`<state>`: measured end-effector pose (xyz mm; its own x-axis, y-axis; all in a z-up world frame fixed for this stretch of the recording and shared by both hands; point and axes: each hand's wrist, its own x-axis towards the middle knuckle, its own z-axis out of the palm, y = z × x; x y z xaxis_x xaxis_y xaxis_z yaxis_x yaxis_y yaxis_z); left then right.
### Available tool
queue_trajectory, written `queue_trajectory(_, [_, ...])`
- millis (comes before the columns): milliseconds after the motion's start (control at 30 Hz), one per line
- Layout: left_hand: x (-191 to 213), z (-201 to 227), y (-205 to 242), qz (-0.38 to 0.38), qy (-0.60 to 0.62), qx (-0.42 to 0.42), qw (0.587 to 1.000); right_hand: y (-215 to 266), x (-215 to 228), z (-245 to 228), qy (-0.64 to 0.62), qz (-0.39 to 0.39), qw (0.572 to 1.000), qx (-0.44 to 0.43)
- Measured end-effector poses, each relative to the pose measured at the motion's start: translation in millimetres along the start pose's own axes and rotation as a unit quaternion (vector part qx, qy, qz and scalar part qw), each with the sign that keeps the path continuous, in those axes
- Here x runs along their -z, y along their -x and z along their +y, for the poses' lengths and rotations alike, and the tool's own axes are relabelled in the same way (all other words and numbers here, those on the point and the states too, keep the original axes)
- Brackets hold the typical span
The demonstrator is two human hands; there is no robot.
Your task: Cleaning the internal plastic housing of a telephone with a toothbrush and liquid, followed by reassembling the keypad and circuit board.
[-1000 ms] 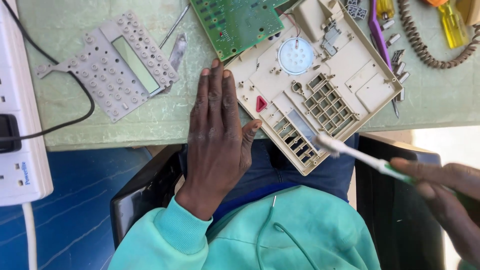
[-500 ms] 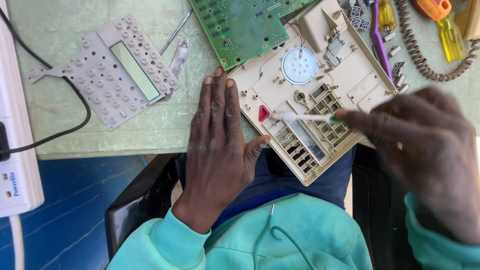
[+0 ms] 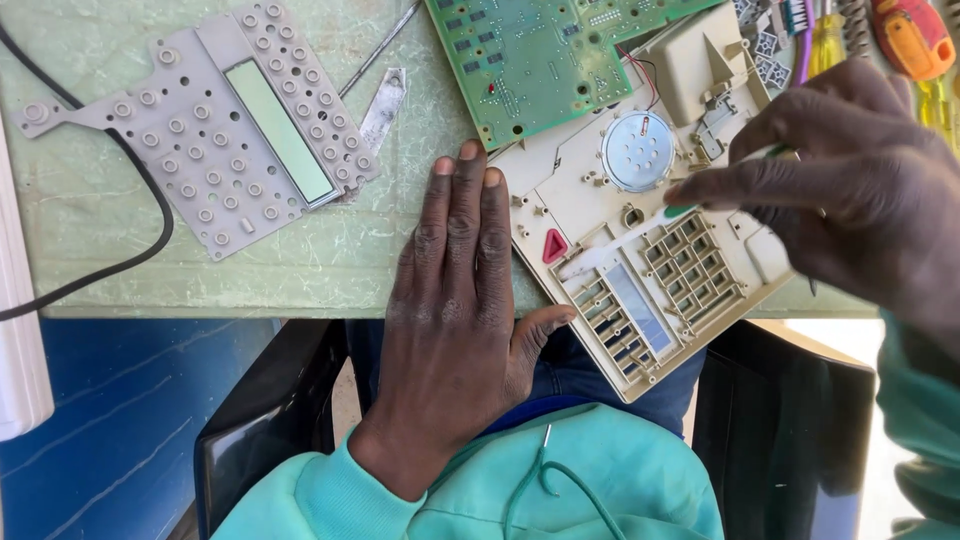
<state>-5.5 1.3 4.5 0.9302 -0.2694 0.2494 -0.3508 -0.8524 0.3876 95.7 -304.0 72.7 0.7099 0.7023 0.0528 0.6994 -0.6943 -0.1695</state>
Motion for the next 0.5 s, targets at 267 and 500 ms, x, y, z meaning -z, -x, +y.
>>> queue_trajectory(267, [0, 1, -4, 0.0, 0.008, 0.011, 1.0, -4, -3, 0, -0.003, -0.015, 1.0, 0.011])
queue_trajectory(500, [0, 1, -4, -0.011, 0.016, 0.023, 1.0, 9, -6, 24, -0.057, -0.03, 0.997, 0.033])
